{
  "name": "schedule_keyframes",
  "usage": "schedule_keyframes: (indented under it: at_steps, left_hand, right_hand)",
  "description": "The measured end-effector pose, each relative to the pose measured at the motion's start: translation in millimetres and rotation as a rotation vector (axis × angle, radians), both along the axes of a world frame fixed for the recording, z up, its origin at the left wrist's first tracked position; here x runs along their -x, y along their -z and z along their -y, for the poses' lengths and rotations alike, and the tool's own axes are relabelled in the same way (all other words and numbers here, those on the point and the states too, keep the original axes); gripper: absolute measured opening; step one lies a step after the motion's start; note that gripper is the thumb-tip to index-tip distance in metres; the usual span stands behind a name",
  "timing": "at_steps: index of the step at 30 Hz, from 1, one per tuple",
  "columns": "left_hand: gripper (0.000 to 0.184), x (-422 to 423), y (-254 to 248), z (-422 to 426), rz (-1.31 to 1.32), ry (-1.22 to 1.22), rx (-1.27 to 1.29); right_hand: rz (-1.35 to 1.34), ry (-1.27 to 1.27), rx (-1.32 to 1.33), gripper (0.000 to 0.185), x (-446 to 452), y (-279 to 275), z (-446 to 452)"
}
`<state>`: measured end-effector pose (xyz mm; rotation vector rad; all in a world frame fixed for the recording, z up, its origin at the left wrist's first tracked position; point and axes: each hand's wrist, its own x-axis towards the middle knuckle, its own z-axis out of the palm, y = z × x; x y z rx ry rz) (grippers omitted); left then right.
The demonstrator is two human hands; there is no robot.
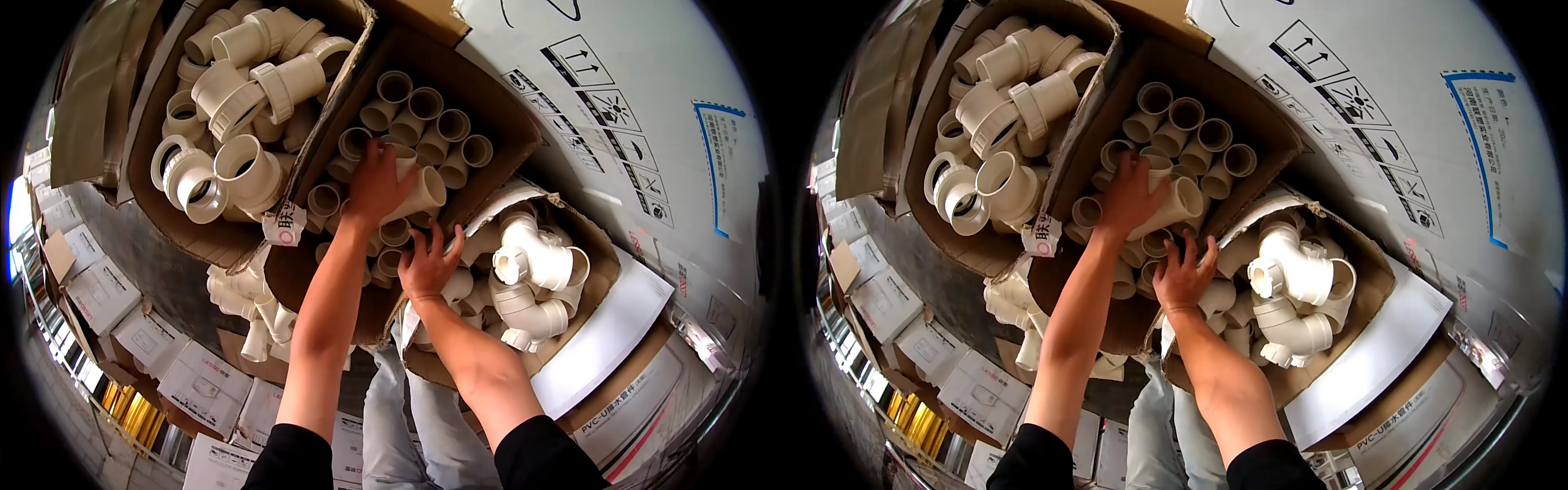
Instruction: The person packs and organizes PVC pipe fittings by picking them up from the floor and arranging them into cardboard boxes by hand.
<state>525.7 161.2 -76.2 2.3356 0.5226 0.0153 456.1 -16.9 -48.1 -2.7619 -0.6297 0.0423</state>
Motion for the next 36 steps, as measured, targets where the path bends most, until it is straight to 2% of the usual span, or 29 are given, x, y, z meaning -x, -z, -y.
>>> schedule_keyframes:
  at_steps: [2, 3, 5, 9, 11, 15, 17, 18, 21, 25, 27, 29, 30, 31, 33, 34, 36]
  left_hand:
    - [0.057, -7.4, -4.3, 10.9, -0.072, -0.111, 0.016]
    - [0.057, -13.4, -7.5, 16.7, -0.072, -0.112, 0.017]
    - [0.078, -21.4, -12.5, 31.5, -0.244, -0.306, -0.045]
    - [0.085, -28.3, 8.1, 64.2, -0.273, -0.349, -0.034]
    - [0.092, -16.4, 9.6, 78.5, -0.155, -0.338, -0.048]
    - [0.104, 15.8, -20.3, 78.4, -0.005, -0.369, 0.065]
    - [0.103, 21.9, -57.1, 68.4, -0.33, -0.337, 0.185]
    - [0.104, 27.6, -59.8, 72.1, -0.258, -0.281, -0.042]
    - [0.106, 26.8, -63.0, 77.2, -0.406, -0.312, -0.058]
    - [0.095, 12.3, -61.3, 58.1, -0.358, -0.323, -0.143]
    - [0.078, 6.9, -67.4, 25.6, -0.567, -0.322, -0.095]
    - [0.069, 26.2, -37.0, 0.5, -0.423, -0.282, -0.199]
    - [0.059, 20.0, -64.0, -11.3, -0.583, -0.305, -0.027]
    - [0.059, 25.2, -66.4, -15.5, -0.579, -0.304, -0.038]
    - [0.047, 45.1, -69.1, -16.8, -0.559, -0.324, 0.09]
    - [0.039, 52.2, -67.0, -19.7, -0.579, -0.376, 0.298]
    - [0.04, 66.0, -72.4, -18.2, -0.527, -0.373, 0.312]
  right_hand:
    - [-0.003, -0.001, 0.011, 0.043, -1.1, -1.0, -0.9]
    - [-0.003, -0.002, 0.012, 0.043, -2.4, -2.0, -2.1]
    - [-0.011, 0.005, 0.023, 0.046, -0.8, -5.3, -3.0]
    - [0.02, -0.017, 0.019, 0.044, -3.2, 1.4, 0.9]
    - [0.005, -0.05, -0.048, 0.04, -4.5, 7.3, 3.2]
    - [-0.001, -0.06, -0.034, 0.041, -0.7, 9.9, 2.1]
    - [0.016, -0.127, -0.033, 0.043, -1.6, 12.2, 5.6]
    - [0.047, -0.194, -0.025, 0.045, -1.1, 15.5, 7.8]
    - [0.042, -0.125, -0.066, 0.043, 1.8, 22.7, 10.5]
    - [0.034, -0.043, -0.095, 0.039, 0.4, 14.4, 6.8]
    - [-0.026, 0.008, -0.007, 0.039, 1.1, 0.4, 1.0]
    - [-0.037, 0.013, -0.028, 0.043, 2.6, 0.7, 2.2]
    - [-0.043, 0.016, -0.034, 0.042, 2.8, 0.3, 2.0]
    - [-0.044, 0.02, -0.043, 0.042, 1.4, 1.6, 0.1]
    - [-0.057, 0.046, -0.061, 0.041, 3.1, 2.8, -0.6]
    - [-0.047, 0.048, -0.058, 0.041, 2.7, 2.5, -1.4]
    - [-0.036, 0.054, -0.062, 0.038, 3.0, 3.4, -1.9]
